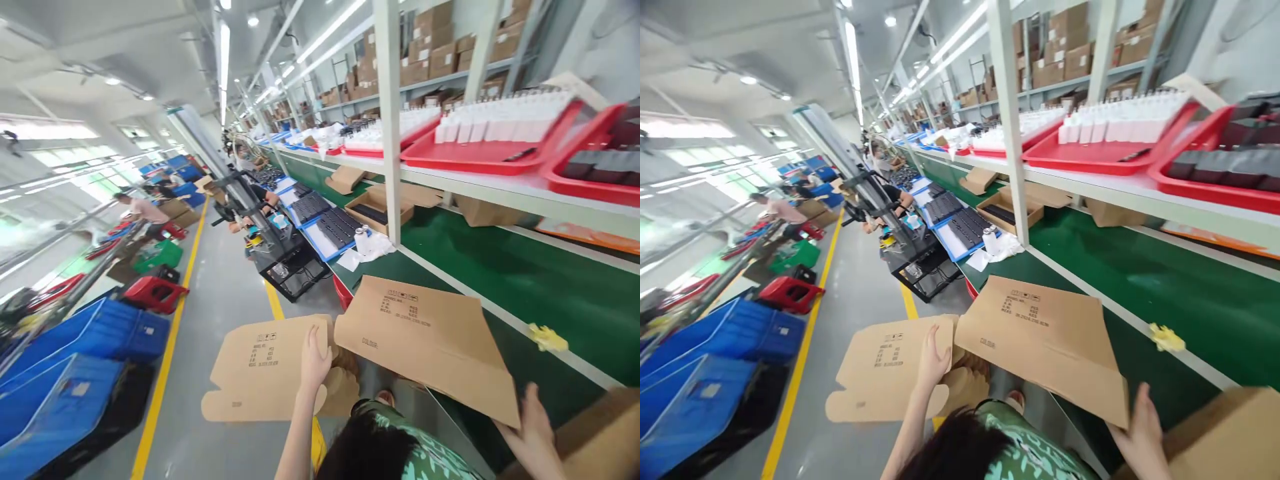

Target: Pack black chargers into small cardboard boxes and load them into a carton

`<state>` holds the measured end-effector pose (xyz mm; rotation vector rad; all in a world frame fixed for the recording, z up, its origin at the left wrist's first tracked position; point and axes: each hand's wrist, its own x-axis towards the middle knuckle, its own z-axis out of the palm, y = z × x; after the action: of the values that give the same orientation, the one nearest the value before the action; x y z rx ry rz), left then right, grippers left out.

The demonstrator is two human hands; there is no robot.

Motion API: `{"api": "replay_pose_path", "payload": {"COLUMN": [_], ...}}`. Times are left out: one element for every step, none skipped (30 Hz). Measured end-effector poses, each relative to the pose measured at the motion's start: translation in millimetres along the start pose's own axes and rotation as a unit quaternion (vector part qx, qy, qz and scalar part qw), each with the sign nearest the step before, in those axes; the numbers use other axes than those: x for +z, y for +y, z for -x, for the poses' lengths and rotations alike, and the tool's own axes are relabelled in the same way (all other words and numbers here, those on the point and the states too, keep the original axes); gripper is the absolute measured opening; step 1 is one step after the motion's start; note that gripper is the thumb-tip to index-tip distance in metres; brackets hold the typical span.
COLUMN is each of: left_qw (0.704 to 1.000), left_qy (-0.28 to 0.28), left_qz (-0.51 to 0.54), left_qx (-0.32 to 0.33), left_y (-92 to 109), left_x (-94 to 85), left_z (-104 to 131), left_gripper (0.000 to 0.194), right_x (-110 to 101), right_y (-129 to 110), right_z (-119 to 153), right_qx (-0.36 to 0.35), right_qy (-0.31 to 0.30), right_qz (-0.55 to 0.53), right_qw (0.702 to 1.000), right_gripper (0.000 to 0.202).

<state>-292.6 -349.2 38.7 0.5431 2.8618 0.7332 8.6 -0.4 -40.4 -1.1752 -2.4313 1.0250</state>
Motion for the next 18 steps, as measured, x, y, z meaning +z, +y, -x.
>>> {"api": "replay_pose_path", "payload": {"left_qw": [0.998,0.991,0.980,0.967,0.956,0.948,0.944,0.941,0.940,0.939,0.937,0.934,0.932,0.931,0.930,0.930,0.929,0.929], "left_qy": [0.006,-0.010,-0.043,-0.083,-0.116,-0.136,-0.145,-0.148,-0.152,-0.164,-0.183,-0.205,-0.225,-0.239,-0.244,-0.243,-0.240,-0.238], "left_qz": [-0.001,-0.002,-0.004,-0.004,0.000,0.007,0.015,0.023,0.027,0.028,0.026,0.024,0.025,0.032,0.045,0.063,0.082,0.102], "left_qx": [0.063,0.132,0.195,0.240,0.270,0.287,0.297,0.302,0.303,0.300,0.296,0.290,0.283,0.276,0.271,0.268,0.268,0.266], "left_y": [-2,-1,3,7,11,13,13,11,6,-1,-9,-17,-24,-30,-34,-36,-35,-34], "left_x": [-9.9,-15.8,-17.9,-16.8,-13.0,-7.1,0.2,8.5,17.3,26.3,35.0,43.2,50.3,56.3,60.9,64.0,65.9,66.8], "left_z": [-9,-20,-31,-42,-51,-59,-64,-66,-66,-63,-59,-53,-47,-42,-37,-32,-29,-27], "left_gripper": [0.074,0.087,0.095,0.099,0.099,0.097,0.094,0.092,0.091,0.092,0.095,0.098,0.102,0.105,0.107,0.108,0.109,0.108], "right_x": [-3,-6,-10,-13,-15,-16,-14,-11,-6,0,7,14,20,25,28,29,29,27], "right_y": [10,18,22,23,21,17,13,10,10,11,15,20,25,30,33,35,35,34], "right_z": [7,11,11,9,5,2,-2,-3,-3,-1,3,8,14,19,24,27,30,32], "right_qx": [-0.050,-0.107,-0.163,-0.221,-0.262,-0.288,-0.301,-0.305,-0.306,-0.303,-0.301,-0.299,-0.293,-0.285,-0.274,-0.263,-0.253,-0.245], "right_qy": [0.087,0.127,0.154,0.158,0.142,0.122,0.102,0.086,0.074,0.067,0.062,0.056,0.050,0.043,0.036,0.027,0.018,0.010], "right_qz": [0.025,0.052,0.080,0.111,0.141,0.171,0.196,0.218,0.234,0.246,0.255,0.262,0.267,0.272,0.277,0.280,0.284,0.288], "right_qw": [0.995,0.985,0.971,0.956,0.944,0.934,0.928,0.923,0.920,0.918,0.917,0.916,0.917,0.918,0.920,0.923,0.925,0.926], "right_gripper": [0.118,0.109,0.103,0.095,0.091,0.089,0.089,0.091,0.094,0.097,0.099,0.102,0.103,0.104,0.104,0.104,0.103,0.102]}}
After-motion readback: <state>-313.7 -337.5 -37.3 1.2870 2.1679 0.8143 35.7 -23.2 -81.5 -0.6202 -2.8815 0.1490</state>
